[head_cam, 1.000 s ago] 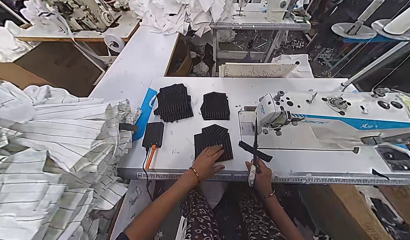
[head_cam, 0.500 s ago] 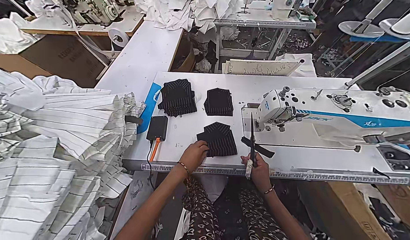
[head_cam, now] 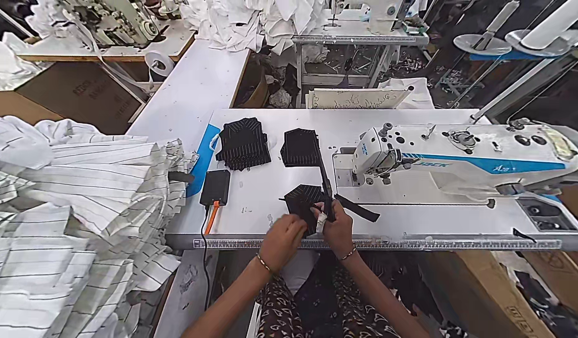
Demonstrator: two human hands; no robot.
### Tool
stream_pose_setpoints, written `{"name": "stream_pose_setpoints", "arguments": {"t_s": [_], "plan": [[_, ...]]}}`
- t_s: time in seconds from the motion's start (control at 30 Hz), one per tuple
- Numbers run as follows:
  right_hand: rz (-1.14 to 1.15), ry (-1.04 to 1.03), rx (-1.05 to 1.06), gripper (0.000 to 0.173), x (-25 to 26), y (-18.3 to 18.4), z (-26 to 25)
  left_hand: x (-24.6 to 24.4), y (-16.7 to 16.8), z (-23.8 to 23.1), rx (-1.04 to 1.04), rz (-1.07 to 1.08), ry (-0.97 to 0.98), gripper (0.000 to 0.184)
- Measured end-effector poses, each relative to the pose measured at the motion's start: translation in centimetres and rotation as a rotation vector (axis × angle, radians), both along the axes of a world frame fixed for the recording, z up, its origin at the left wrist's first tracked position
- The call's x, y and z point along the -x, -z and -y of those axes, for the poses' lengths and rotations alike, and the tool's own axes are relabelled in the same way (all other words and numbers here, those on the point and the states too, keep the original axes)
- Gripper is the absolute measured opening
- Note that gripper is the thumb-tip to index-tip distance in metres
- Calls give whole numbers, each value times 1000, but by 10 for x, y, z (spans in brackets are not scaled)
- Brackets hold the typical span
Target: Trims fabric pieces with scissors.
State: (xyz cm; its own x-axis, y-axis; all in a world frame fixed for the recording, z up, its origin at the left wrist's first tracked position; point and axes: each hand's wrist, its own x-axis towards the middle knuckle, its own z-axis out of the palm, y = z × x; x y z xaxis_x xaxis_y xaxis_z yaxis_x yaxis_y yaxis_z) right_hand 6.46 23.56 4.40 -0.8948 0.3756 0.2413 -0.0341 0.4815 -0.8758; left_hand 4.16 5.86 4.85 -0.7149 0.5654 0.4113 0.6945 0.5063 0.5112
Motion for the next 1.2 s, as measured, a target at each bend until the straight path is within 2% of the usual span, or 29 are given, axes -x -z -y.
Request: {"name": "stream_pose_setpoints", "arguments": {"t_s": [0.07,0.13,0.2,0.3,0.4,0.47,0.57,0.67,0.8,0.87,0.93,1.0,1.07,1.2], "plan": [[-16,7,68,23,-3,0,-2,-7,19,-6,88,102,169,17],[-53,5,109,22,-5,-1,0,4,20,-20,203,231,245,23],[-91,22,119,21,-8,-4,1,25,17,-39,326,327,250,27],[-181,107,58,21,-18,-10,-11,50,22,-65,429,273,209,30],[-227,215,-62,25,-38,-9,-40,61,32,-74,442,302,198,45],[-214,298,-100,28,-54,-3,-60,64,38,-74,341,267,174,47],[-99,403,-135,32,-78,7,-81,67,41,-72,307,355,182,61],[53,451,-136,30,-94,10,-86,70,40,-70,417,397,259,72],[210,322,-12,23,-112,4,-84,81,40,-56,508,405,208,70],[371,179,225,20,-123,-7,-83,91,40,-40,532,401,132,72],[536,50,474,24,-138,-16,-80,99,42,-24,560,402,64,73],[670,-71,570,26,-157,-19,-80,104,43,-11,601,411,25,74],[794,-156,529,30,-173,-16,-81,103,44,-6,609,416,7,74],[984,-274,255,43,-174,-11,-85,99,46,-8,618,408,-6,76]]}}
